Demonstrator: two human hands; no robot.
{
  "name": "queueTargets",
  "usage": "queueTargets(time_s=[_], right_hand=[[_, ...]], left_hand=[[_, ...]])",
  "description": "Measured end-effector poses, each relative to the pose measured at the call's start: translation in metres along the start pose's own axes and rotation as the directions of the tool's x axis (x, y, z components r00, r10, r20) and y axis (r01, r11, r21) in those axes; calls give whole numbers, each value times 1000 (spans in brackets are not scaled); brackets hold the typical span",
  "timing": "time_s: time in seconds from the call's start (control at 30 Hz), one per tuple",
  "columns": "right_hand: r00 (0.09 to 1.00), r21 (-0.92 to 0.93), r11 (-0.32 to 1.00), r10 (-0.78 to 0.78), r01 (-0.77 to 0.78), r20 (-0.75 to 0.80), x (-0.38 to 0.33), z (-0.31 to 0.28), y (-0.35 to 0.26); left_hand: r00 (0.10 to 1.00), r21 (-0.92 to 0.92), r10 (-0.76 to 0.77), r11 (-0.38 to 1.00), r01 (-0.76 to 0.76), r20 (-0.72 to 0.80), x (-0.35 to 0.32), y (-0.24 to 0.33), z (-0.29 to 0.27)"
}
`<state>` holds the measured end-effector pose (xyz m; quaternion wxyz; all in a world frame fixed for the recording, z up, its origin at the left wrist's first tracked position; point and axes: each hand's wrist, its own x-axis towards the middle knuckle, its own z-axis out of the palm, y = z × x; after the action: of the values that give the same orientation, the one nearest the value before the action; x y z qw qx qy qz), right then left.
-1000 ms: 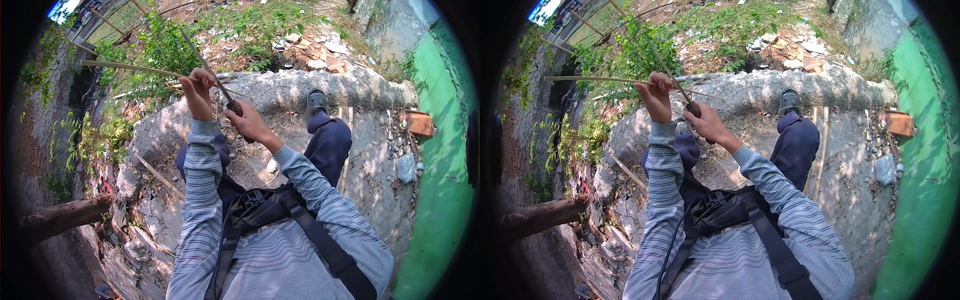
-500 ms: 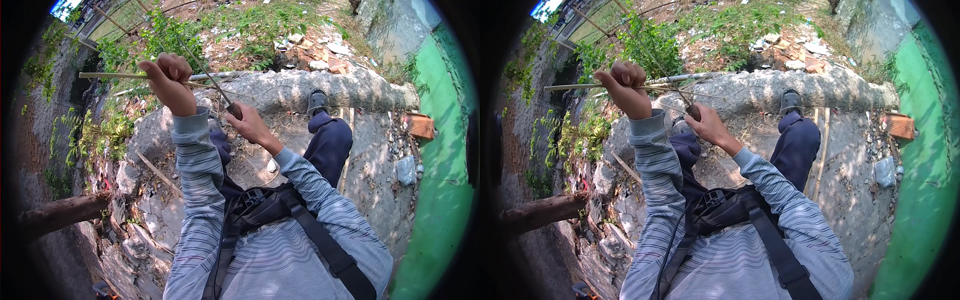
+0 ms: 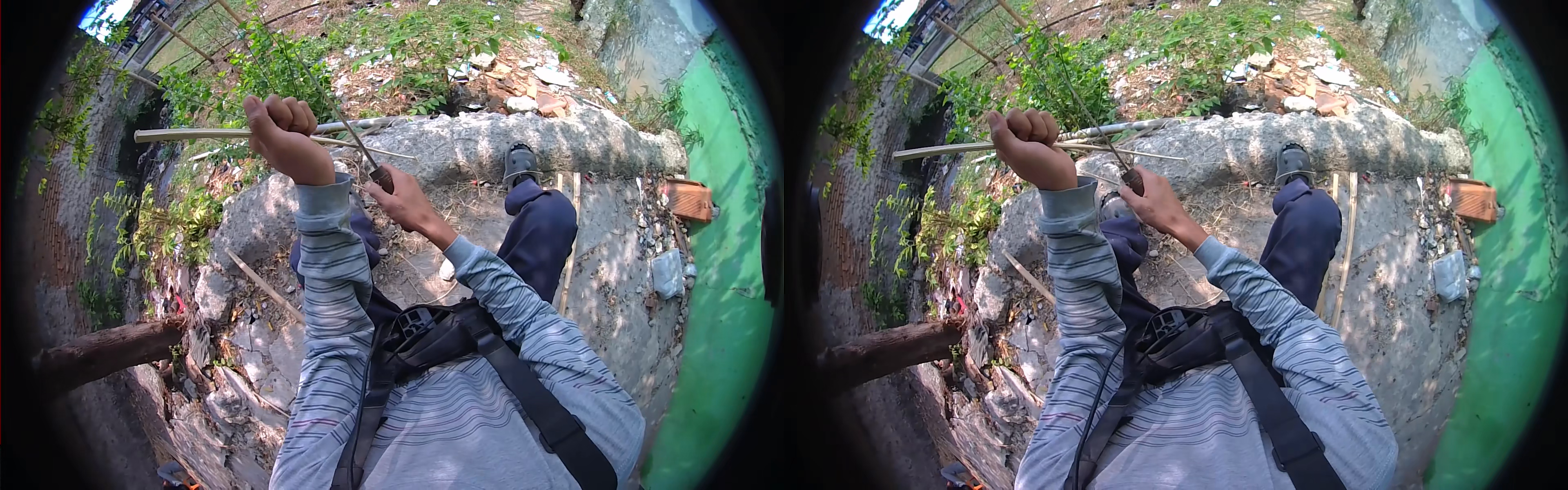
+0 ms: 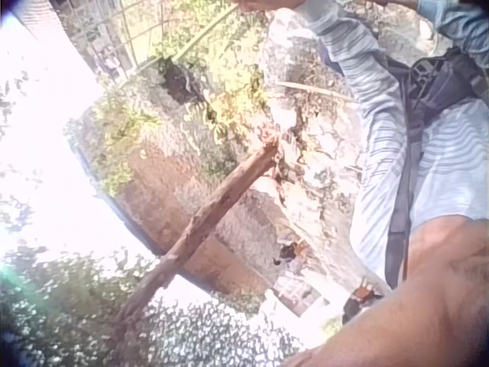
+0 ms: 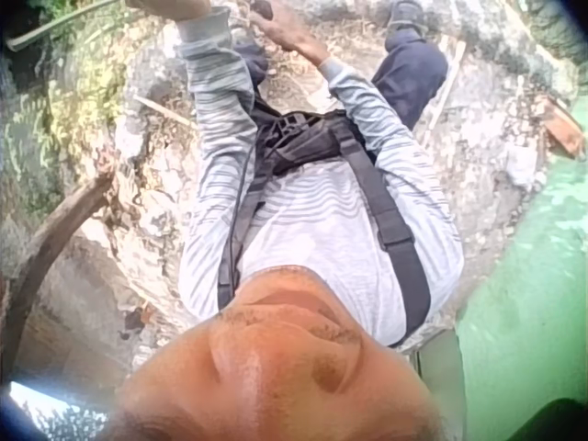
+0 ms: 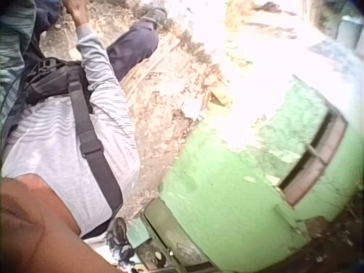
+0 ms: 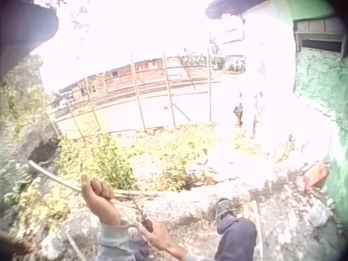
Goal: The person holds a bamboo strip with one hand and repeatedly shaves along its surface using a knife.
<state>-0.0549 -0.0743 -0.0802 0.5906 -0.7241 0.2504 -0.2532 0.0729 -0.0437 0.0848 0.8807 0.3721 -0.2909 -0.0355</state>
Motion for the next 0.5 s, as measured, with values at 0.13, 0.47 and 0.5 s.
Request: queueTargets(time_s=[0.13, 0.47, 0.5], right_hand=[[999, -37, 998, -51, 51, 4, -6, 7, -21], [992, 9, 995, 104, -104, -74, 2, 12, 57], [984, 23, 990, 144, -142, -101, 1, 11, 67]], left_hand=[[999, 63, 25, 998, -22, -47, -2, 4, 2], [997, 52, 15, 999, -11, -73, -4, 0, 11], [998, 50, 11, 999, -8, -59, -5, -1, 13]])
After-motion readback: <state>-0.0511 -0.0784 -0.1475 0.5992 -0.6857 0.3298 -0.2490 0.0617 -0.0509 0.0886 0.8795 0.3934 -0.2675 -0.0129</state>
